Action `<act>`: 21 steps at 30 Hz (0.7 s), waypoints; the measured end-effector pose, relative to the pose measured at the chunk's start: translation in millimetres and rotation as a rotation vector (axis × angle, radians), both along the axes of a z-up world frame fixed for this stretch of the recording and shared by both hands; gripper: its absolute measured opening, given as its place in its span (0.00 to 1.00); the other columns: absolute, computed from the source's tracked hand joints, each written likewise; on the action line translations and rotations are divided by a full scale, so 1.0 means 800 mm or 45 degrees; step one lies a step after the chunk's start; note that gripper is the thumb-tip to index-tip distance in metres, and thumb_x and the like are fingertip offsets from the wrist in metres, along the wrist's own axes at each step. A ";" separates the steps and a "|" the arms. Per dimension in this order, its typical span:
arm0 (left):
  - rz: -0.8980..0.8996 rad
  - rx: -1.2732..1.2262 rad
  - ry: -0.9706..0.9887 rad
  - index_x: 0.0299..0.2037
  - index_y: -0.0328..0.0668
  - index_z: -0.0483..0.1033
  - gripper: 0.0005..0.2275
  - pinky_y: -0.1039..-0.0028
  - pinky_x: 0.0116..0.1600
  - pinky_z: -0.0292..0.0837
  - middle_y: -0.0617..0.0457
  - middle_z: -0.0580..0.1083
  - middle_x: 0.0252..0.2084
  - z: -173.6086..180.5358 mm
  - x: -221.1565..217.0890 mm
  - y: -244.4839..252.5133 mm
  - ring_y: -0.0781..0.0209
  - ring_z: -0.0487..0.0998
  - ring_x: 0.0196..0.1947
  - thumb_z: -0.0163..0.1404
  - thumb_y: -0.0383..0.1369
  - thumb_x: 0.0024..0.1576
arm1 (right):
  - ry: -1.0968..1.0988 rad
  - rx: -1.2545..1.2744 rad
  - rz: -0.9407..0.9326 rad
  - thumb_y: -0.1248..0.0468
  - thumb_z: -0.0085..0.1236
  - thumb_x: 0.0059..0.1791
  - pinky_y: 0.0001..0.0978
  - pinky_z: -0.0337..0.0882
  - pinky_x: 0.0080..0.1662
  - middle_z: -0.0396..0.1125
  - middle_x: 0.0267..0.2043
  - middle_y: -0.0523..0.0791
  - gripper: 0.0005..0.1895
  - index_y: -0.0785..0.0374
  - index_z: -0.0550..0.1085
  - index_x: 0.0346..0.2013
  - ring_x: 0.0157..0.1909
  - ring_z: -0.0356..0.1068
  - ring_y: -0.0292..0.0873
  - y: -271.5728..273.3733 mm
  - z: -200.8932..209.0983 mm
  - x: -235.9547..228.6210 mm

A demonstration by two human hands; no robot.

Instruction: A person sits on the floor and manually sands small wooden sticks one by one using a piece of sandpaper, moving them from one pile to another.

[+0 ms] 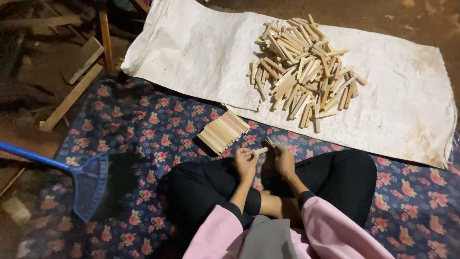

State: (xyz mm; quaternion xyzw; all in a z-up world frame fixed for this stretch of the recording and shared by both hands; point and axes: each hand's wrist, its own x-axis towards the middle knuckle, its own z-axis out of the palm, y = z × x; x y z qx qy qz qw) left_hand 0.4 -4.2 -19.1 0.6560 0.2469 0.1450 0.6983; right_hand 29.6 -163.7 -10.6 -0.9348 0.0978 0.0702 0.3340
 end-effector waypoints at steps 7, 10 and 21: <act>-0.047 0.225 0.051 0.42 0.41 0.68 0.19 0.73 0.41 0.81 0.43 0.82 0.32 0.008 -0.006 -0.001 0.53 0.85 0.34 0.65 0.21 0.46 | -0.243 -0.268 0.357 0.56 0.56 0.46 0.56 0.78 0.42 0.75 0.30 0.51 0.28 0.32 0.68 0.61 0.33 0.77 0.58 0.060 0.111 -0.054; -0.076 0.192 0.044 0.42 0.41 0.67 0.21 0.74 0.41 0.81 0.43 0.82 0.33 0.011 -0.008 -0.002 0.55 0.85 0.33 0.66 0.23 0.43 | -0.175 -0.217 0.330 0.60 0.54 0.48 0.55 0.77 0.46 0.76 0.32 0.57 0.27 0.41 0.70 0.62 0.38 0.77 0.63 0.033 0.062 -0.032; -0.166 0.193 0.062 0.42 0.42 0.67 0.19 0.72 0.44 0.80 0.44 0.83 0.35 0.040 -0.014 0.002 0.54 0.85 0.35 0.65 0.25 0.45 | -0.573 -0.400 0.442 0.61 0.60 0.43 0.42 0.78 0.38 0.78 0.34 0.47 0.31 0.45 0.71 0.62 0.31 0.79 0.47 0.029 0.067 -0.028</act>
